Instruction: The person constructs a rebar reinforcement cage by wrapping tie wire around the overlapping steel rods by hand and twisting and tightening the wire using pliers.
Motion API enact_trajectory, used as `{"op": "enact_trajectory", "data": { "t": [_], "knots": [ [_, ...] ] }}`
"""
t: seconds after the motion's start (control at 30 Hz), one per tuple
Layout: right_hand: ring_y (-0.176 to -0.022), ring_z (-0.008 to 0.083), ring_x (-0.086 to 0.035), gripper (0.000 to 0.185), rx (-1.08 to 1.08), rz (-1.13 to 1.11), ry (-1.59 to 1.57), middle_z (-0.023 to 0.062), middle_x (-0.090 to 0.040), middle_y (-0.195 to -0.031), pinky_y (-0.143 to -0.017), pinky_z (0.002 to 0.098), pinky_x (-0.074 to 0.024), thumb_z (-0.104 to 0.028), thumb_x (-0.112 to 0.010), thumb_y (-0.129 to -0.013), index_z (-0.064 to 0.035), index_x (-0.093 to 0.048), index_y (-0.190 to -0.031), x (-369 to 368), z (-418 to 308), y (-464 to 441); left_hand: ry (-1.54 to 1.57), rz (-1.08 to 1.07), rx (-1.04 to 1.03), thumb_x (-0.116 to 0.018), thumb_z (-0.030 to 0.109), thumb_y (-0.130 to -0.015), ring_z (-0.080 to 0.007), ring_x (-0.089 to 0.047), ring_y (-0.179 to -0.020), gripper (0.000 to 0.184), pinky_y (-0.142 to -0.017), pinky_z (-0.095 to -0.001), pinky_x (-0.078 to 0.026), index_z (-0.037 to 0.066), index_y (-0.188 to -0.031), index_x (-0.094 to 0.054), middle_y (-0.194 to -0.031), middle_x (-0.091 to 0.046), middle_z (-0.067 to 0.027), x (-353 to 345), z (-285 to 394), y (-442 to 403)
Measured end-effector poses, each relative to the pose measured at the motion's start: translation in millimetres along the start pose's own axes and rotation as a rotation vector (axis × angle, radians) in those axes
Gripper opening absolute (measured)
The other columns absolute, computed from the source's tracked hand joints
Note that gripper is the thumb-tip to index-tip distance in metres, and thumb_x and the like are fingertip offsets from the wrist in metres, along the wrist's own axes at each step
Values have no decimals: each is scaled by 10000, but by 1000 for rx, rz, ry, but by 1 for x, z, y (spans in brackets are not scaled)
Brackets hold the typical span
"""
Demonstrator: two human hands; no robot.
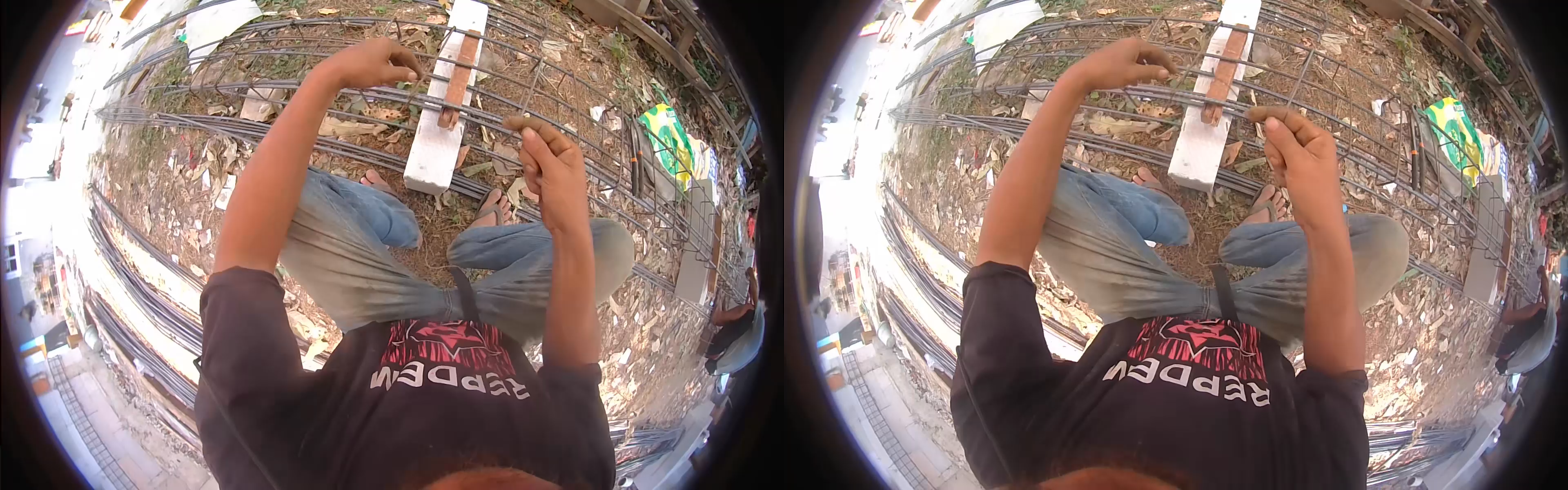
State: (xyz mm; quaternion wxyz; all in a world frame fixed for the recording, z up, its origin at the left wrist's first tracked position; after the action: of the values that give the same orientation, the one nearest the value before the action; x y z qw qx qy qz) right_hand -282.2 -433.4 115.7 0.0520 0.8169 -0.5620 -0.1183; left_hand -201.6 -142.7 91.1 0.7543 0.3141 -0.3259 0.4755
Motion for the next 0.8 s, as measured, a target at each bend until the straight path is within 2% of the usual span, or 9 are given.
{"op": "enact_trajectory", "data": {
  "t": [0.07, 0.17, 0.3, 0.33, 0.43, 0.57, 0.6, 0.7, 0.8],
  "knots": [
    [-522, 3, -333, 280, 9, 40, -349, -64, -445, -678, -435, 185, -227, -161, -542, -1083, 14, -668, -1261, -21, 33, -19, -154, 21, 93, -735, 319, -951, -251, -735, -1020, 333, -888, -404, -572, 82, -1182, -775, -1093, -784, -123, 1, -61, -9],
    [-512, 11, -328, 277, -180, 9, -520, -67, -440, -685, -429, 196, -248, -168, -552, -1081, 19, -645, -1263, -49, 108, -28, -103, 104, 194, -785, 330, -904, -257, -740, -1024, 344, -932, -412, -560, 91, -1151, -792, -1090, -789, -117, -26, -79, 2],
    [-508, 10, -334, 253, -263, 95, -433, -67, -449, -684, -432, 198, -251, -169, -558, -1080, 6, -655, -1236, -46, 155, -18, -152, 160, 138, -830, 317, -841, -269, -757, -919, 317, -832, -410, -580, 93, -1064, -818, -987, -798, -127, -38, -52, -7],
    [-508, 10, -333, 250, -250, 99, -406, -67, -448, -682, -432, 200, -250, -169, -558, -1080, 4, -657, -1232, -46, 156, -22, -183, 143, 133, -824, 253, -821, -285, -753, -843, 257, -786, -411, -582, 74, -1005, -818, -931, -792, -140, -44, -48, -9],
    [-506, 11, -330, 241, -230, 114, -348, -68, -449, -676, -435, 203, -248, -172, -562, -1079, -5, -670, -1215, -45, 155, -28, -238, 168, 70, -807, 197, -807, -303, -743, -801, 213, -779, -411, -576, 54, -965, -809, -885, -780, -146, -57, -34, -13],
    [-505, 15, -324, 227, -231, 115, -302, -69, -450, -671, -441, 206, -251, -170, -571, -1075, -18, -690, -1194, -44, 160, -29, -163, 176, 82, -795, 199, -812, -331, -738, -827, 199, -794, -427, -573, 55, -948, -806, -885, -773, -153, -81, -30, -26],
    [-509, 16, -326, 224, -228, 111, -290, -70, -456, -670, -445, 213, -252, -170, -570, -1072, -23, -700, -1178, -45, 163, -29, -206, 266, 49, -779, 243, -827, -326, -734, -834, 140, -767, -456, -587, 115, -877, -806, -834, -758, -125, -82, -23, -24],
    [-520, 21, -336, 220, -222, 106, -254, -72, -471, -669, -460, 229, -258, -171, -568, -1067, -33, -724, -1140, -51, 169, -28, -350, 229, 138, -780, 255, -830, -322, -734, -860, 149, -769, -464, -590, 116, -879, -800, -833, -760, -108, -85, -9, -21],
    [-521, 22, -341, 222, -216, 105, -227, -71, -473, -670, -464, 226, -262, -170, -568, -1070, -30, -719, -1152, -51, 172, -30, -347, 225, 183, -773, 274, -840, -309, -742, -870, 188, -803, -445, -581, 104, -911, -811, -909, -779, -119, -80, -11, -17]
  ]
}}
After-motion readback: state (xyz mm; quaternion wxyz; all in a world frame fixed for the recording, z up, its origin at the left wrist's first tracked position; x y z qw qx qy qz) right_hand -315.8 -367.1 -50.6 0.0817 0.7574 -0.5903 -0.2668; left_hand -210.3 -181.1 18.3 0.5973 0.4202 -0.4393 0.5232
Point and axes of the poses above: each hand's wrist, its own y-axis away from the middle knuckle, its own x-axis out of the back of the hand, z = x × y, the point moved 8 cm from there along -y, towards the middle knuckle
